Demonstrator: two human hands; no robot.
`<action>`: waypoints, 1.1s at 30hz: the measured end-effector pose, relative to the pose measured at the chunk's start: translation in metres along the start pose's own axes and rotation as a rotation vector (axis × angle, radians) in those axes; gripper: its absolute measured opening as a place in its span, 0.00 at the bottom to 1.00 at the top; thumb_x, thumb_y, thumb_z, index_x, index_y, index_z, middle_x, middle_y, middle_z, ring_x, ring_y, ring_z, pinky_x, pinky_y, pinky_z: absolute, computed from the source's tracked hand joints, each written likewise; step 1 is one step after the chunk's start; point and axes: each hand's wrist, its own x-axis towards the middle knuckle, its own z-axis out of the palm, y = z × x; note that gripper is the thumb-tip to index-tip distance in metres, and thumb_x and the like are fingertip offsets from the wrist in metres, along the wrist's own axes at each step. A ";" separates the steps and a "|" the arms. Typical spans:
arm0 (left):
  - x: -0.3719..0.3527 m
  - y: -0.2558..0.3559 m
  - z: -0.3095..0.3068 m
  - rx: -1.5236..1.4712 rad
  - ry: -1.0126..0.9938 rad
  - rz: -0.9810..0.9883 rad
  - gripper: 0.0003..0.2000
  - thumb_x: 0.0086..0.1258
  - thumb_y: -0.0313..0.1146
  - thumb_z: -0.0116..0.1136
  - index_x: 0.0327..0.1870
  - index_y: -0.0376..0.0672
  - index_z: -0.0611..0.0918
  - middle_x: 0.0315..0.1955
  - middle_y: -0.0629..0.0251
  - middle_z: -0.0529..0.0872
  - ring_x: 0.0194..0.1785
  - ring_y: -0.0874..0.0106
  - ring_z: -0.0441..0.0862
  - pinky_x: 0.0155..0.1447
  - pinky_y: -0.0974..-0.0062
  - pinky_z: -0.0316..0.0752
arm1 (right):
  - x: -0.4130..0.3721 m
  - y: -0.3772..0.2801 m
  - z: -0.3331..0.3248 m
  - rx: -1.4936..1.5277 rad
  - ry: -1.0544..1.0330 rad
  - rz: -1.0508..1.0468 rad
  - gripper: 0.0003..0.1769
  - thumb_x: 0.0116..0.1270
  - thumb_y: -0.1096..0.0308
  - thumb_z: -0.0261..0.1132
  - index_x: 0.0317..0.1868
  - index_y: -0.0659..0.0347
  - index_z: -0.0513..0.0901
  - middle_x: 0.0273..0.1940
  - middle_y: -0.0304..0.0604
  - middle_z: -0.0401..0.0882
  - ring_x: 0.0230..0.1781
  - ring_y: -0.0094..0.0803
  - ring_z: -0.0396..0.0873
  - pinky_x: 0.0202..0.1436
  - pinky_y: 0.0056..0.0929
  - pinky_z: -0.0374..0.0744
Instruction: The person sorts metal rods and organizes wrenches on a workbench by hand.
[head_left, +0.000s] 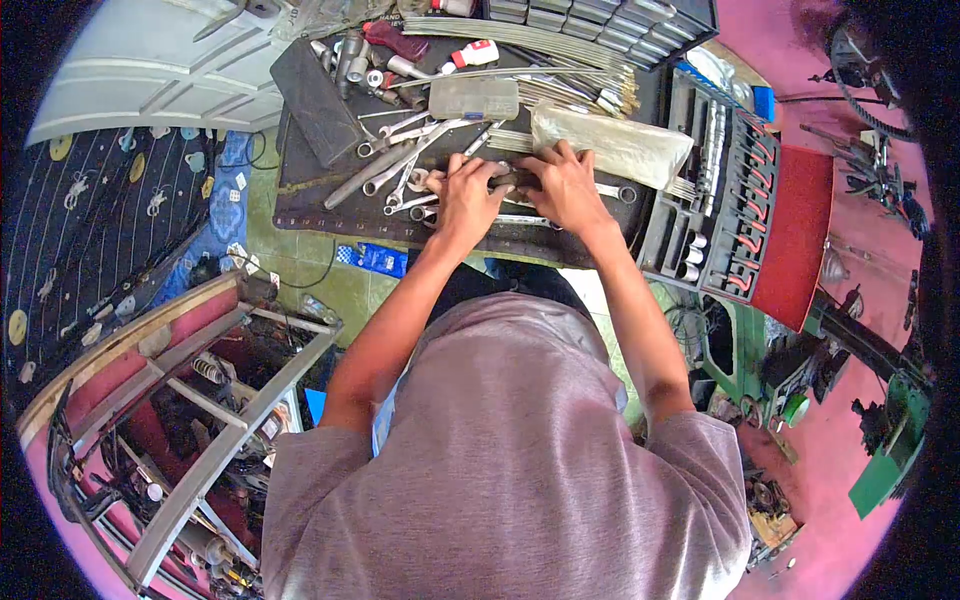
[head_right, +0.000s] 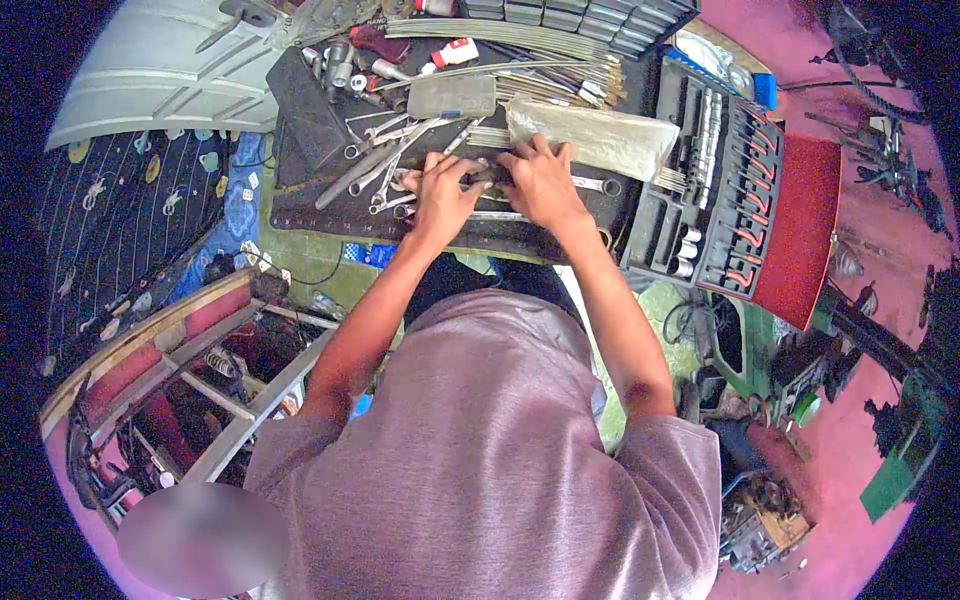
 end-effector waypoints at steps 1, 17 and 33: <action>0.002 0.001 -0.002 0.001 0.004 0.001 0.11 0.59 0.35 0.74 0.43 0.51 0.90 0.41 0.70 0.89 0.54 0.64 0.78 0.56 0.54 0.60 | 0.000 0.000 -0.001 -0.001 0.002 -0.003 0.22 0.60 0.63 0.74 0.56 0.54 0.87 0.52 0.40 0.85 0.60 0.42 0.74 0.58 0.57 0.68; 0.025 0.026 -0.004 -0.268 0.138 0.021 0.14 0.54 0.34 0.78 0.44 0.54 0.91 0.40 0.70 0.90 0.51 0.67 0.81 0.56 0.58 0.62 | -0.016 0.014 -0.025 0.222 0.271 0.144 0.17 0.57 0.65 0.76 0.49 0.46 0.91 0.46 0.34 0.89 0.53 0.39 0.76 0.58 0.47 0.65; 0.019 0.035 -0.017 -0.414 0.127 0.129 0.15 0.52 0.30 0.77 0.43 0.53 0.91 0.40 0.71 0.90 0.51 0.71 0.82 0.58 0.60 0.59 | -0.019 0.033 -0.018 1.217 0.164 0.612 0.18 0.63 0.72 0.78 0.51 0.71 0.88 0.41 0.47 0.91 0.41 0.24 0.87 0.45 0.22 0.83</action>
